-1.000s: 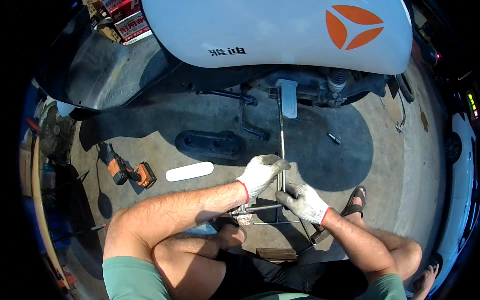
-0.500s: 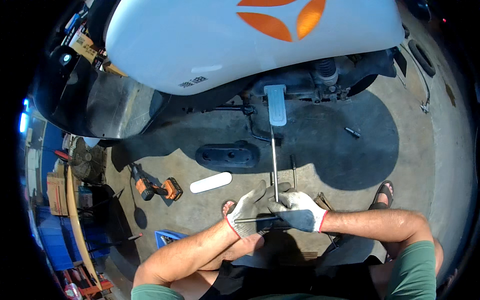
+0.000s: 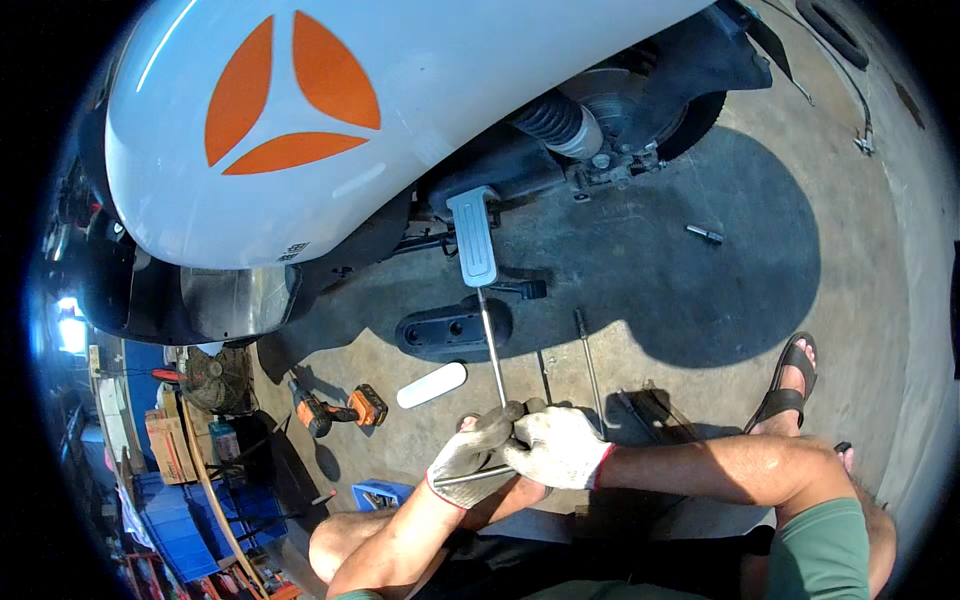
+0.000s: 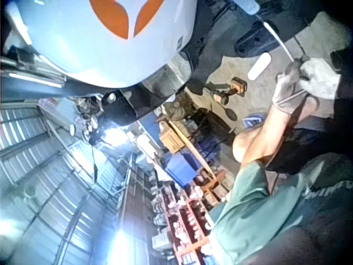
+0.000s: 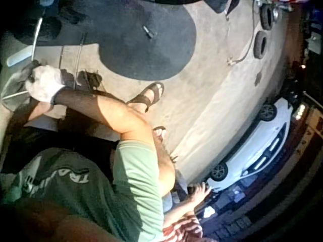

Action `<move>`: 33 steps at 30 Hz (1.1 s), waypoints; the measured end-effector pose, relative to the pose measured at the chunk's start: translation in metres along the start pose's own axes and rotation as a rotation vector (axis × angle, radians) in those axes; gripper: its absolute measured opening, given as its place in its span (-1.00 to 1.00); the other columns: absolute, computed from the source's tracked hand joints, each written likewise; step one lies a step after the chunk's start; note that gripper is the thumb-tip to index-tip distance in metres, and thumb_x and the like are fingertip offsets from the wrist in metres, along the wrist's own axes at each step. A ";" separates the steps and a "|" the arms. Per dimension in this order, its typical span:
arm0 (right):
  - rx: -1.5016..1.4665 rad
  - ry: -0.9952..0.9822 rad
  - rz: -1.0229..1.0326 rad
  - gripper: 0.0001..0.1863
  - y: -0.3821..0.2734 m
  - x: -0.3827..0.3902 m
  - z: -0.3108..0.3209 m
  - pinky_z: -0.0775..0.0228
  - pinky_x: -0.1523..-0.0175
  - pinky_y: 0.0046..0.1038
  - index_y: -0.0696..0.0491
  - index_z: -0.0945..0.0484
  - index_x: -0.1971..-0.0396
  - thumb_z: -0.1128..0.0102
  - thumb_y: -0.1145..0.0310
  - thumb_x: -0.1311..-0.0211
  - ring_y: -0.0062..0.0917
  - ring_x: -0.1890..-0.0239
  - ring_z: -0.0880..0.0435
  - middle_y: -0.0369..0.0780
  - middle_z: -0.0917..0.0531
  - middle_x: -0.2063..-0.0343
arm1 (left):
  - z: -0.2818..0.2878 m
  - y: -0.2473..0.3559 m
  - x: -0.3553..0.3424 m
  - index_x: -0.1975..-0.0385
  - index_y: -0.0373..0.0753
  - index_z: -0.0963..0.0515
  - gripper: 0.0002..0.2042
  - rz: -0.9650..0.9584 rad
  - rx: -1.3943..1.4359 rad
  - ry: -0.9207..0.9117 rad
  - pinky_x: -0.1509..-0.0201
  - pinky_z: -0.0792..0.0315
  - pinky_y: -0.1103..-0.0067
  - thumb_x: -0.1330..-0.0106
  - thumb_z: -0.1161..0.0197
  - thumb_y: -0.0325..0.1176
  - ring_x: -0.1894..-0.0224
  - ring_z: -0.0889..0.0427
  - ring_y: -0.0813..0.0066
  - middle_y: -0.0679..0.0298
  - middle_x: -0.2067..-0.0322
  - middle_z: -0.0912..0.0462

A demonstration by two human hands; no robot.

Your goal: The person removes and adjusts components on the side of a scooter using a T-handle wrench and a hammer while seated on the ground.

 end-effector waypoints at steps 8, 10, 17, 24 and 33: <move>-0.080 0.092 0.051 -0.62 0.008 -0.001 -0.003 -0.46 0.40 -0.20 0.14 -0.59 0.65 -0.17 0.09 -0.06 -0.18 0.53 -0.64 -0.04 -0.61 0.64 | -0.021 -0.001 0.003 -0.05 -0.35 -0.40 -0.68 -0.195 -0.572 0.023 -0.17 -0.44 0.47 -0.32 -0.16 -0.42 -0.03 -0.54 0.33 0.12 0.01 -0.52; -0.092 0.095 0.076 -0.63 0.011 -0.003 -0.007 -0.45 0.42 -0.21 0.14 -0.59 0.66 -0.19 0.11 -0.05 -0.19 0.54 -0.64 -0.03 -0.61 0.64 | -0.028 -0.006 0.003 -0.06 -0.37 -0.40 -0.67 -0.179 -0.565 -0.005 -0.16 -0.43 0.50 -0.33 -0.15 -0.43 -0.02 -0.54 0.34 0.12 0.01 -0.52; -0.063 0.125 0.115 -0.64 0.008 0.000 -0.006 -0.49 0.40 -0.14 0.07 -0.58 0.61 -0.10 0.09 -0.17 -0.14 0.51 -0.64 -0.05 -0.62 0.61 | -0.015 0.004 0.003 -0.04 -0.23 -0.40 -0.59 -0.222 -0.742 0.124 -0.19 -0.38 0.43 -0.25 -0.20 -0.20 -0.05 -0.46 0.39 0.17 0.03 -0.51; -0.092 0.149 0.031 -0.69 0.004 0.004 -0.002 -0.49 0.39 -0.18 0.07 -0.59 0.53 -0.12 0.12 -0.19 -0.16 0.52 -0.64 -0.07 -0.62 0.61 | -0.041 -0.017 0.011 -0.11 -0.29 -0.39 -0.57 -0.024 -0.385 -0.172 -0.35 -0.22 0.40 -0.30 -0.11 -0.21 -0.20 -0.40 0.27 0.08 -0.12 -0.46; -0.092 0.175 0.033 -0.64 0.017 0.000 -0.013 -0.44 0.33 -0.10 0.08 -0.57 0.62 -0.12 0.06 -0.05 -0.11 0.47 -0.64 -0.03 -0.62 0.59 | -0.037 -0.008 0.010 -0.10 -0.41 -0.38 -0.68 -0.245 -0.813 0.069 -0.21 -0.39 0.45 -0.38 0.00 -0.45 -0.07 -0.52 0.29 0.06 -0.06 -0.48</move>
Point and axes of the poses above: each hand's wrist, its own x-axis away from the middle knuckle, its own z-axis out of the back of the hand, y = z × x, the point moved 6 cm from there along -x, towards the middle knuckle
